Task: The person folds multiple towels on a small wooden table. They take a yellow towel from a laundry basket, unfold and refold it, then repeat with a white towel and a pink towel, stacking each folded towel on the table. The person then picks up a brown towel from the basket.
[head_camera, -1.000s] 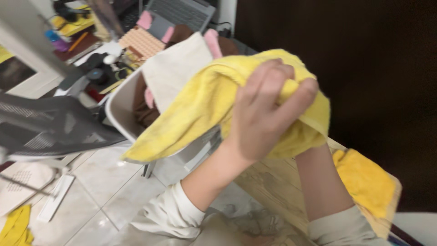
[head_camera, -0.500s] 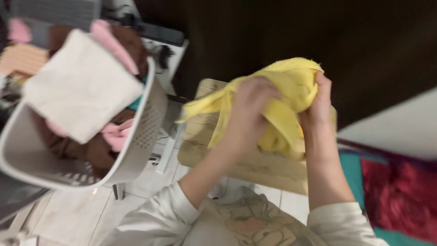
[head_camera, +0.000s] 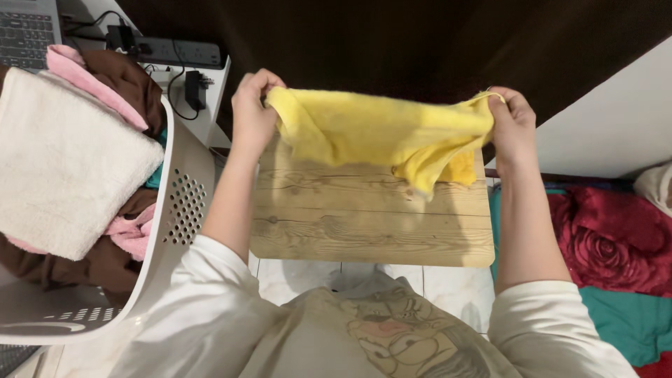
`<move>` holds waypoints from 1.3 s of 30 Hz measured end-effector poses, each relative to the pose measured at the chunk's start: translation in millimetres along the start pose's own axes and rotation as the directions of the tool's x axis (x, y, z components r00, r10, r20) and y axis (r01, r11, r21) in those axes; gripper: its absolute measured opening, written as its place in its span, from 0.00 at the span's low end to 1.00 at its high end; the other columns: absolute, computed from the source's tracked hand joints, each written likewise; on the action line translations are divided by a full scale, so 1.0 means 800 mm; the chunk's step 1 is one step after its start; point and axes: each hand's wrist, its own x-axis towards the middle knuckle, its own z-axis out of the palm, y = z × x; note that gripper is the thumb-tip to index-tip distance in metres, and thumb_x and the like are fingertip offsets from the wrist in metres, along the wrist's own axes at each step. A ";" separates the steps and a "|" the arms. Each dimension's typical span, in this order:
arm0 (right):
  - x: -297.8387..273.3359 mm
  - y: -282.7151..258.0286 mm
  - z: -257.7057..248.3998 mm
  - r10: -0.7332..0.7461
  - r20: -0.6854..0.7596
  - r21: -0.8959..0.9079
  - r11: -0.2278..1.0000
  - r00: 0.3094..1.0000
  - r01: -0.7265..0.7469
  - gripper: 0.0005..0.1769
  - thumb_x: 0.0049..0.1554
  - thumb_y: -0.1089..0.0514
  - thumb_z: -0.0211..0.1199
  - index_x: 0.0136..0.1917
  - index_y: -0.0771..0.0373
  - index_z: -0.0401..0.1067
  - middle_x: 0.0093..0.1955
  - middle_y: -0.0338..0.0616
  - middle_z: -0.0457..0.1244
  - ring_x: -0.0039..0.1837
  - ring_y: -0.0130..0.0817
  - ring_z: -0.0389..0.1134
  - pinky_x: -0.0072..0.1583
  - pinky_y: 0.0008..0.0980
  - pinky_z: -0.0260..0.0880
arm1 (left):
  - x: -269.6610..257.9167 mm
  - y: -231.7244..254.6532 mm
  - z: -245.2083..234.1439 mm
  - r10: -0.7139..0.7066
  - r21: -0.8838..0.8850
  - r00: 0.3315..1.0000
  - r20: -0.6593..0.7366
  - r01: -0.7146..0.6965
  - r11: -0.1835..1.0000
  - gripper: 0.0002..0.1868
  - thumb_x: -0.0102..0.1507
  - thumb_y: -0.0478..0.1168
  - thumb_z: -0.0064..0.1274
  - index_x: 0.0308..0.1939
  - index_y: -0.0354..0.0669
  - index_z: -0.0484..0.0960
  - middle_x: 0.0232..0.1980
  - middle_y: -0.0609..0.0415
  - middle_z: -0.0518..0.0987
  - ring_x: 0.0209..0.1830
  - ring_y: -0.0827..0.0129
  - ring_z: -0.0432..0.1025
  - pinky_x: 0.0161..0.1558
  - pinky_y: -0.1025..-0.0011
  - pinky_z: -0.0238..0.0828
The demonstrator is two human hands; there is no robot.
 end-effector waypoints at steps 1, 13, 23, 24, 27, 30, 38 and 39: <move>0.003 0.009 -0.003 -0.012 -0.009 -0.023 1.000 1.000 0.011 0.13 0.71 0.54 0.56 0.58 0.66 0.71 0.54 0.45 0.67 0.53 0.28 0.67 0.55 0.27 0.69 | 0.000 -0.006 -0.002 0.012 0.014 1.000 0.028 -0.013 1.000 0.08 0.61 0.25 0.59 0.40 0.40 0.80 0.41 0.53 0.75 0.43 0.66 0.74 0.46 0.71 0.71; -0.075 0.185 -0.043 0.596 0.187 -0.431 0.764 0.781 -0.480 0.29 0.64 0.41 0.51 0.70 0.62 0.66 0.64 0.44 0.66 0.60 0.34 0.67 0.60 0.35 0.69 | -0.132 -0.183 0.029 0.086 -0.031 0.917 0.390 -0.080 0.996 0.17 0.48 0.23 0.66 0.37 0.44 0.87 0.57 0.45 0.74 0.61 0.51 0.67 0.62 0.61 0.66; -0.129 0.264 0.045 0.715 0.263 -0.720 0.592 0.648 -0.362 0.37 0.56 0.34 0.58 0.72 0.55 0.66 0.65 0.49 0.67 0.64 0.40 0.67 0.65 0.41 0.65 | -0.220 -0.183 0.054 -0.873 -0.149 0.155 0.463 0.984 0.096 0.24 0.62 0.37 0.56 0.60 0.52 0.66 0.52 0.45 0.77 0.52 0.49 0.76 0.48 0.56 0.75; -0.131 0.261 0.053 0.670 0.269 -0.749 0.597 0.692 -0.287 0.40 0.55 0.33 0.62 0.72 0.57 0.66 0.63 0.53 0.68 0.65 0.40 0.68 0.67 0.39 0.65 | -0.224 -0.180 0.061 -0.869 -0.086 0.211 0.447 0.977 0.193 0.26 0.61 0.38 0.60 0.60 0.47 0.66 0.53 0.45 0.78 0.53 0.52 0.76 0.49 0.59 0.75; -0.124 0.238 0.077 0.565 0.291 -0.808 0.578 0.772 -0.118 0.32 0.60 0.41 0.56 0.73 0.57 0.68 0.65 0.55 0.67 0.67 0.49 0.66 0.67 0.44 0.63 | -0.240 -0.188 0.081 -0.857 0.054 0.336 0.391 0.921 0.386 0.28 0.58 0.37 0.64 0.59 0.36 0.69 0.53 0.45 0.80 0.52 0.58 0.77 0.50 0.66 0.77; -0.100 0.187 0.090 0.618 0.101 -0.582 0.673 0.780 -0.457 0.31 0.63 0.41 0.57 0.69 0.64 0.70 0.63 0.54 0.70 0.66 0.46 0.70 0.68 0.43 0.66 | -0.241 -0.213 0.097 -0.877 -0.034 0.337 0.342 0.937 0.347 0.25 0.55 0.31 0.58 0.57 0.34 0.76 0.51 0.44 0.82 0.48 0.58 0.78 0.47 0.64 0.77; 0.007 -0.014 0.087 -0.012 0.078 -0.018 1.000 0.997 0.013 0.24 0.67 0.40 0.52 0.63 0.59 0.70 0.60 0.45 0.66 0.62 0.34 0.68 0.66 0.42 0.70 | -0.052 -0.156 0.048 -0.718 -0.751 0.672 0.181 0.566 0.340 0.25 0.56 0.23 0.46 0.56 0.39 0.77 0.51 0.48 0.84 0.53 0.62 0.80 0.57 0.66 0.76; 0.016 -0.034 0.080 -0.019 0.021 0.049 0.999 1.000 0.018 0.26 0.66 0.37 0.49 0.64 0.57 0.69 0.63 0.44 0.66 0.67 0.34 0.68 0.67 0.42 0.69 | -0.033 -0.130 0.030 -0.655 -0.784 0.735 0.173 0.506 0.360 0.22 0.58 0.24 0.47 0.56 0.37 0.78 0.52 0.48 0.85 0.54 0.62 0.80 0.59 0.66 0.74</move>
